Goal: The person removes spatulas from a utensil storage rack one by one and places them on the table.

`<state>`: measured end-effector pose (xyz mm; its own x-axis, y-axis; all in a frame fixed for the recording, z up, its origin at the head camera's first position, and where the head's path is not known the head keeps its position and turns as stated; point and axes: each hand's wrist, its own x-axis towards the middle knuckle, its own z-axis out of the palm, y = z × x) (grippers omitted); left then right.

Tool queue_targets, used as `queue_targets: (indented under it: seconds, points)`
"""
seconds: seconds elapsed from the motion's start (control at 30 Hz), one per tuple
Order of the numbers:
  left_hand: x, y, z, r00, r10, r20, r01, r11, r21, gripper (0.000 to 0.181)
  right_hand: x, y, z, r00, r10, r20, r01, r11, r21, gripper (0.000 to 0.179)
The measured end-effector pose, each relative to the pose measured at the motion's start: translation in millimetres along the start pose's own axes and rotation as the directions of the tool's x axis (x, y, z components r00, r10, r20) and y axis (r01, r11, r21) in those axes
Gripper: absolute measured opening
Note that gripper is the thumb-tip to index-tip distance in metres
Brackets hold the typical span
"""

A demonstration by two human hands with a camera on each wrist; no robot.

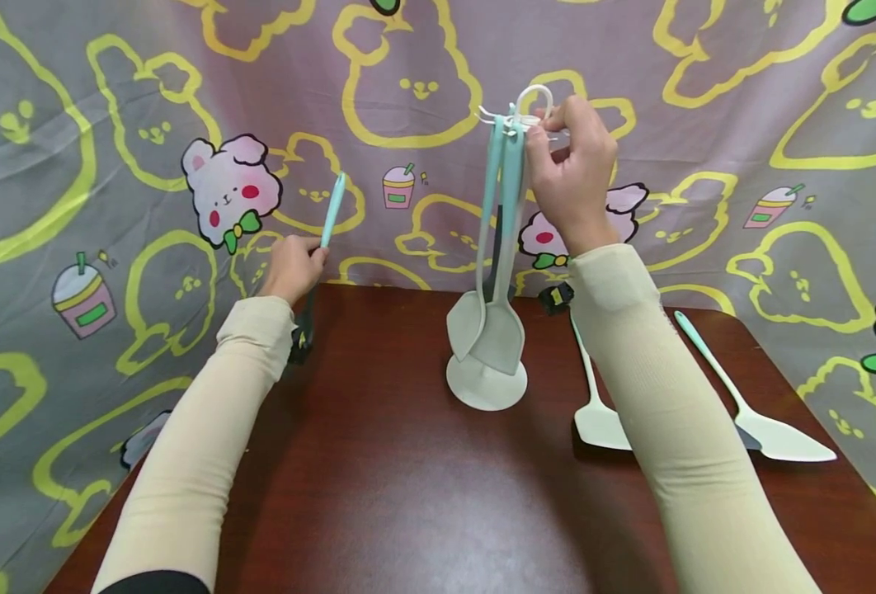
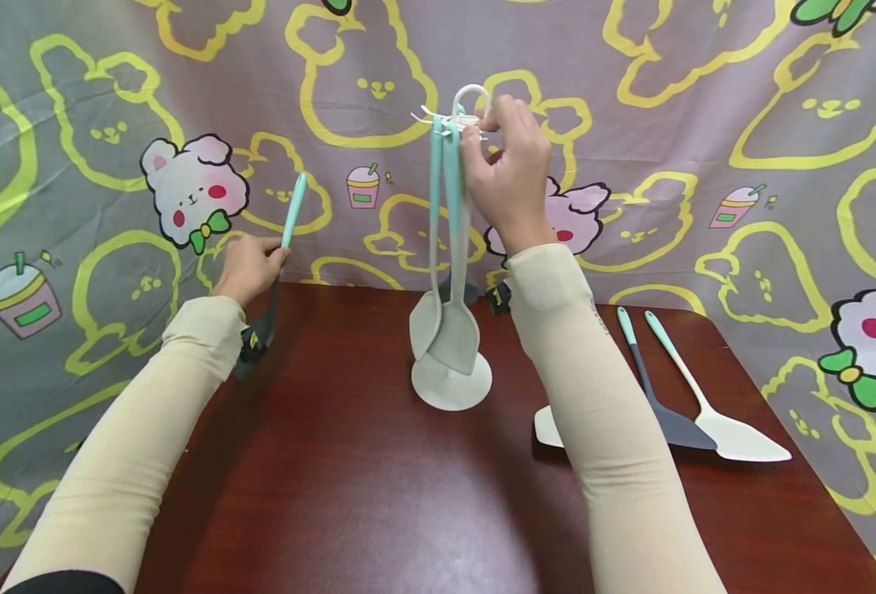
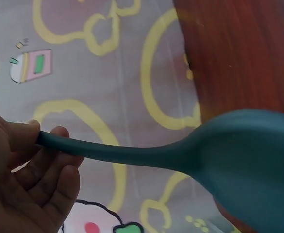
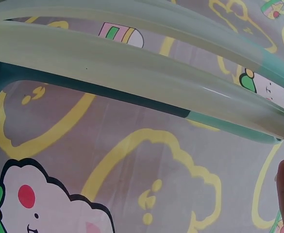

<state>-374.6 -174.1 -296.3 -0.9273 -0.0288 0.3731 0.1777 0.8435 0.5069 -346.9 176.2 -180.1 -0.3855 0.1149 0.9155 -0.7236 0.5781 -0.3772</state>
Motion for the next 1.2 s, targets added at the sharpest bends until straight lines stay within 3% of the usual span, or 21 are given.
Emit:
queue_targets:
  seconds: [0.17, 0.37, 0.53, 0.8, 0.97, 1.2]
  points:
    - [-3.7, -15.3, 3.9, 0.998, -0.055, 0.037, 0.054, 0.998, 0.039, 0.031, 0.6, 1.8, 0.8, 1.000, 0.012, 0.005, -0.012, 1.000, 0.008, 0.027]
    - [-10.7, -46.2, 8.2, 0.984, -0.163, 0.079, 0.151, 0.979, 0.138, 0.029, 2.1, 6.0, 1.0, 0.998, -0.059, 0.035, 0.060, 0.998, -0.017, 0.027]
    - [-18.7, -70.4, 10.1, 0.955, -0.273, 0.115, 0.249, 0.951, 0.185, 0.031, 0.9, 8.5, 1.2, 0.997, -0.063, 0.039, 0.063, 0.998, -0.017, 0.026]
    - [-22.5, -85.8, 16.7, 0.892, -0.423, 0.159, 0.384, 0.895, 0.226, 0.039, 3.3, 9.6, -1.4, 0.998, -0.048, 0.035, 0.049, 0.999, -0.023, 0.027]
    - [-26.9, -89.9, 28.7, 0.874, -0.458, 0.159, 0.416, 0.877, 0.240, 0.036, 2.2, 6.1, -1.2, 1.000, 0.018, 0.003, -0.019, 1.000, 0.018, 0.027]
    - [-35.3, -95.5, 44.7, 0.845, -0.521, 0.116, 0.496, 0.847, 0.192, 0.036, 2.1, 7.0, -0.2, 1.000, -0.021, 0.023, 0.021, 1.000, 0.002, 0.027]
